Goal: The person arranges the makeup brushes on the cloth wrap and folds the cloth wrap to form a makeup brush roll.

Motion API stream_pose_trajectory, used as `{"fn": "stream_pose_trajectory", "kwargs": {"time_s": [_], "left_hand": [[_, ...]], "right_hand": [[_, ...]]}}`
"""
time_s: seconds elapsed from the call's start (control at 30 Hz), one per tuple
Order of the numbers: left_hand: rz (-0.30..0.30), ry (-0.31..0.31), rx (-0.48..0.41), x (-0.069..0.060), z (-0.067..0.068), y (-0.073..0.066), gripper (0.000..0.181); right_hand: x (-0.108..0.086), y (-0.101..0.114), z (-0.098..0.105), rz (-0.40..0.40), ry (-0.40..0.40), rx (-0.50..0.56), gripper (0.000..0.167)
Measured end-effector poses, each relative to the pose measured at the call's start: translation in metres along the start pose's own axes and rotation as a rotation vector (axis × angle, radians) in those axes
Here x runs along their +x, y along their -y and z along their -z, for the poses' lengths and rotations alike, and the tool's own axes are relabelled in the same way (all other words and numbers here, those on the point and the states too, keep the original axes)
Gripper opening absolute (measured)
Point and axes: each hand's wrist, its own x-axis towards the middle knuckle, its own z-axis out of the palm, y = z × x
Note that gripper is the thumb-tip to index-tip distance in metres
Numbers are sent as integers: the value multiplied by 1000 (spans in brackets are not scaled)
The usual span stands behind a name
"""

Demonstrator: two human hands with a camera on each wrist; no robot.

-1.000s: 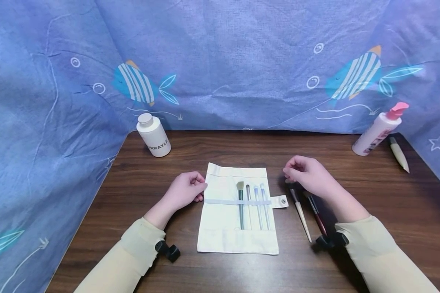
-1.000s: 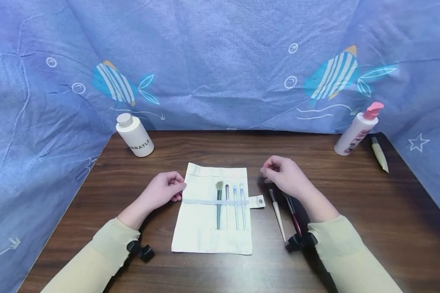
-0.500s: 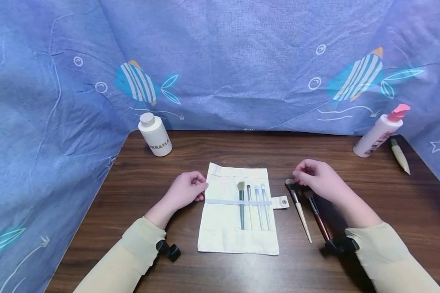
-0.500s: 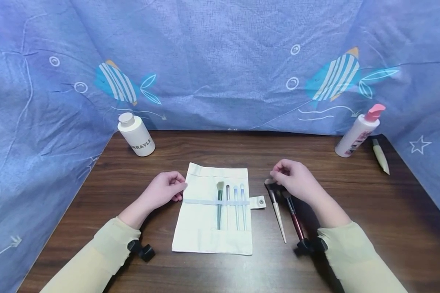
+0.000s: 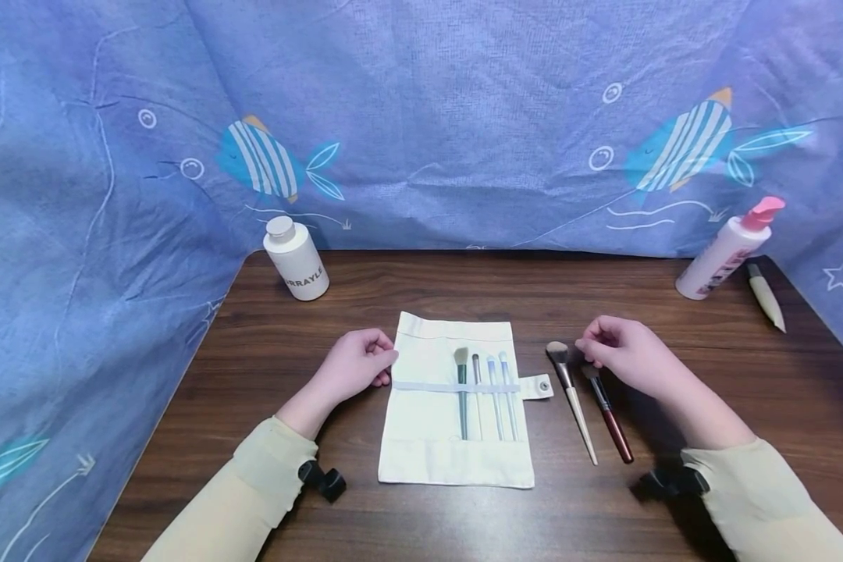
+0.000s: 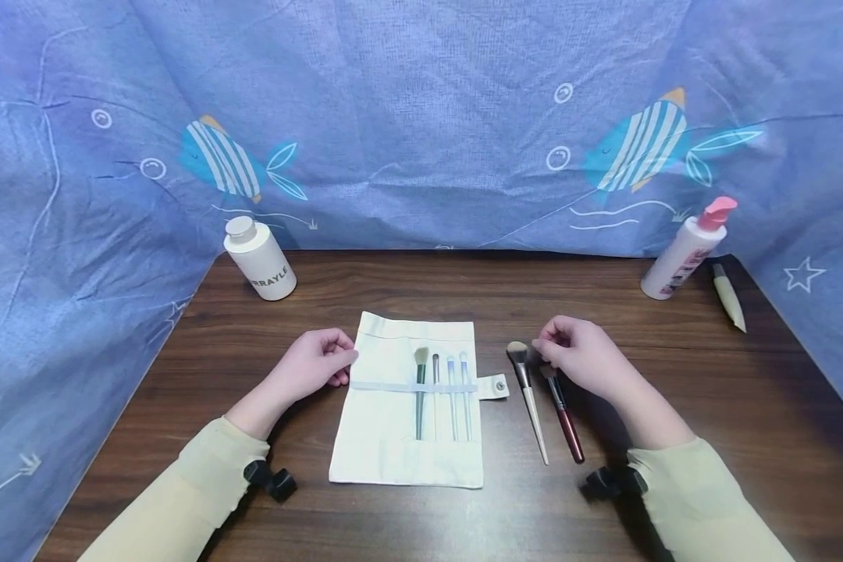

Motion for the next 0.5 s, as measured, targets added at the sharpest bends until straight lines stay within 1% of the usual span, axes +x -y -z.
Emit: {"fn": "stream_pose_trajectory", "kwargs": {"time_s": [0.13,0.3,0.5], "left_hand": [[2,2,0,0,0,0,8],[4,1,9,0,0,0,8],[4,1,7,0,0,0,8]], "right_hand": [[-3,-2,1,-5,27,-5,19],[-6,-3,3,-34,76,-28,24],[-7,-3,6,-67,206,-66,31]]}}
